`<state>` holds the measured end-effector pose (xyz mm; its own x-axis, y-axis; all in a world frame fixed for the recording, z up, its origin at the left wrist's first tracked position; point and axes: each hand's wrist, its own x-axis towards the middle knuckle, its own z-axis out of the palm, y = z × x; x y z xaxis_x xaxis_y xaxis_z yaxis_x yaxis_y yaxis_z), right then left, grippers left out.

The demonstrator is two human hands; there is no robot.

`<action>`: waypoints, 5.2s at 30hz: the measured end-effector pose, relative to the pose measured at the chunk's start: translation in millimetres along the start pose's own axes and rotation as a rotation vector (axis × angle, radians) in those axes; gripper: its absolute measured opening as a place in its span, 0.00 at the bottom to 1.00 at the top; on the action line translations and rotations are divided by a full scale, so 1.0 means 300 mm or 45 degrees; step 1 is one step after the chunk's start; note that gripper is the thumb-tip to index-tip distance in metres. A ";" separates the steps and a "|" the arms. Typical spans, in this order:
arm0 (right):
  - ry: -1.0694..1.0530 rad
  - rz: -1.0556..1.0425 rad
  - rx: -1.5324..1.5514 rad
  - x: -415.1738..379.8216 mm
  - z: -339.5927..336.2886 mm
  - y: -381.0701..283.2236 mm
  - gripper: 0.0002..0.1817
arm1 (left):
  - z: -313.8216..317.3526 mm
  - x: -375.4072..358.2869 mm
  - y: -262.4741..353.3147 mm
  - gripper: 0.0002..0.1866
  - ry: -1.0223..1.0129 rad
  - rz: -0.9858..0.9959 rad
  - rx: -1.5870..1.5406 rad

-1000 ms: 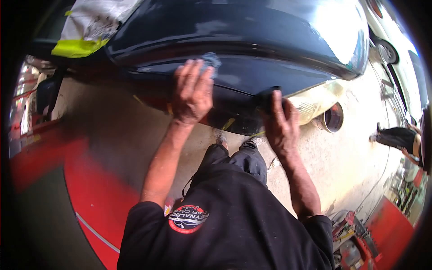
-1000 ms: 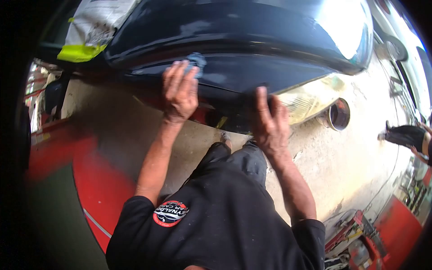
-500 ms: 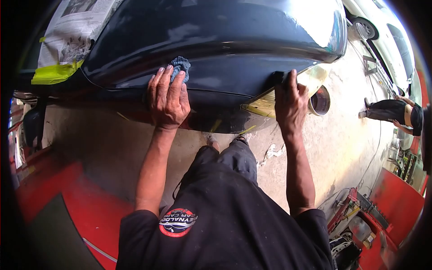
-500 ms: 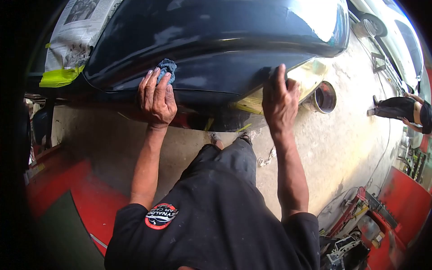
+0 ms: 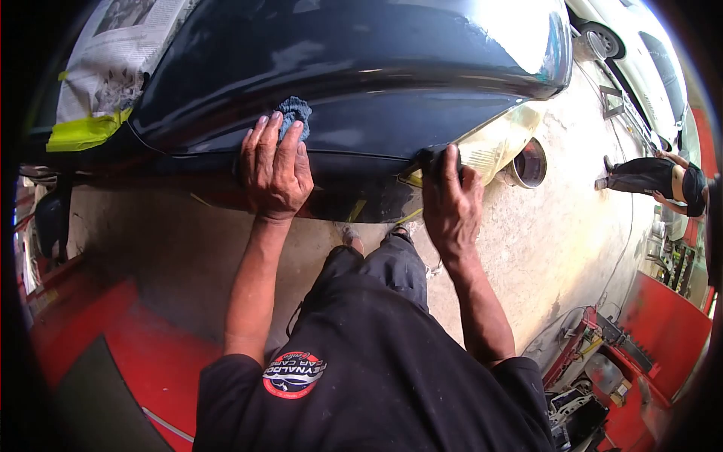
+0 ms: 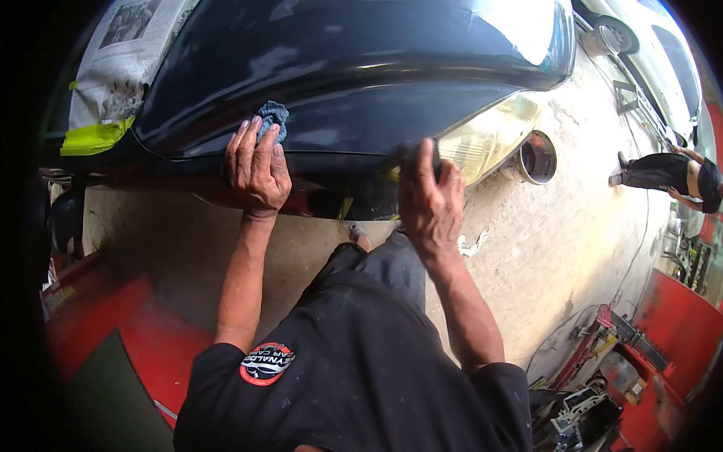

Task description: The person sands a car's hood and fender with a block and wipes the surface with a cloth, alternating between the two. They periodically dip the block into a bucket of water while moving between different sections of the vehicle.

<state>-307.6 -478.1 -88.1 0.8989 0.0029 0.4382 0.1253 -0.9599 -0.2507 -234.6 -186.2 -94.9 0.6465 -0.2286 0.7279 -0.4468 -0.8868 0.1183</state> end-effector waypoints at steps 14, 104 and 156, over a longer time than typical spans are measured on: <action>-0.029 0.085 -0.186 0.055 0.018 0.116 0.33 | 0.002 -0.006 0.003 0.14 0.004 -0.030 -0.021; -0.091 -1.314 0.053 0.653 0.300 -1.086 0.31 | -0.492 -0.779 -0.273 0.13 0.394 -1.580 -0.277; -0.038 -0.487 0.147 0.878 0.257 -0.671 0.25 | -0.144 0.118 -0.561 0.15 0.281 -0.345 0.273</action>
<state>-63.7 -262.5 11.3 0.7899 0.3639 0.4935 0.4982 -0.8501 -0.1707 -163.4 -27.8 -59.8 0.5646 0.0954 0.8198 -0.1243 -0.9721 0.1988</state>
